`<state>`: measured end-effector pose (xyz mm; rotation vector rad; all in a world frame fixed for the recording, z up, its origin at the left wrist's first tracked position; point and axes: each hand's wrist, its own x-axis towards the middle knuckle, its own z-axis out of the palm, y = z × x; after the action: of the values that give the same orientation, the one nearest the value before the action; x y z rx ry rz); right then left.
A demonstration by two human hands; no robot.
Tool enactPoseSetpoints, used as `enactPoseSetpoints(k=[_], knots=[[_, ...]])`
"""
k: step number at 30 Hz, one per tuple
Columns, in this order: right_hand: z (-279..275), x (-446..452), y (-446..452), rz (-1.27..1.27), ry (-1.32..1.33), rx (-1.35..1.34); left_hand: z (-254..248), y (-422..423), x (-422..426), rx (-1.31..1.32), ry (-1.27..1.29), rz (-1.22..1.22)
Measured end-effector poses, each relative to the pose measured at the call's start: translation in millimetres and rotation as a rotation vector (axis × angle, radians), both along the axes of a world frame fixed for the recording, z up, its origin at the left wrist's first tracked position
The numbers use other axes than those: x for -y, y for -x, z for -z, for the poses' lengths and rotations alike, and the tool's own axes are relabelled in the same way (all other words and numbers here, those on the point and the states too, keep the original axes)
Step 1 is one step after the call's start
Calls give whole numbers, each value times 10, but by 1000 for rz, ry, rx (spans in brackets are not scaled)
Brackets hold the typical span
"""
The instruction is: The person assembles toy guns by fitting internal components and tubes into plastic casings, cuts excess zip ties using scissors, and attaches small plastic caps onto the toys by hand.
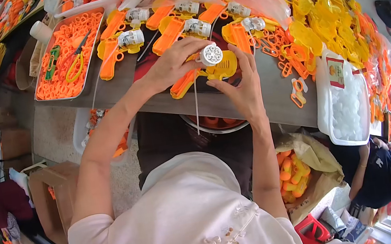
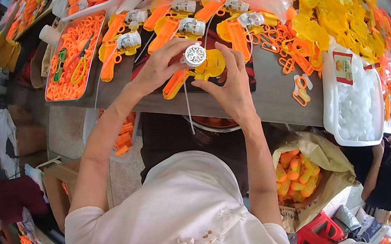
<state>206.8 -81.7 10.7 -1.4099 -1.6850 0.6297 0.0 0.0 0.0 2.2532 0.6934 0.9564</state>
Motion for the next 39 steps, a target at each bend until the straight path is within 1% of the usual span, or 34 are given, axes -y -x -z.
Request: enactPoseSetpoints(k=[5,8,11,14,17,20,23,26,29,30,33,34,37,38,39], knots=[[-11,-17,-80,2,5,-40,-12,-128,-76,36,0,48],[0,-42,-50,-7,-4,-69,-33,-137,-132,-9,19,143],[8,-49,-54,-1,3,-89,-46,-156,-192,25,18,221],[17,-58,-54,11,37,-151,-50,-162,-211,18,62,252],[24,-78,-49,18,8,-141,-60,-170,-225,-92,42,232],[73,-98,-62,21,-13,-136,-83,-204,-193,-178,-127,164],[87,-100,-49,26,-41,-141,-85,-222,-142,-212,-156,120],[146,-121,-27,44,-74,-170,-44,-247,-126,-165,-84,105],[143,-125,17,55,-96,-186,-138,-203,-82,-161,-89,67],[137,-120,28,62,-102,-192,-113,-204,-71,-167,-149,66],[94,-123,82,90,-101,-156,-88,-237,-36,-185,-76,32],[74,-117,115,108,-101,-165,-111,-242,-28,-178,-19,60],[180,-144,82,57,-139,-180,-140,-238,21,-184,-48,29],[234,-154,59,22,-80,-271,-104,-231,44,-187,-107,-12],[234,-112,32,-3,-21,-258,-36,-231,56,-176,-68,-44]])
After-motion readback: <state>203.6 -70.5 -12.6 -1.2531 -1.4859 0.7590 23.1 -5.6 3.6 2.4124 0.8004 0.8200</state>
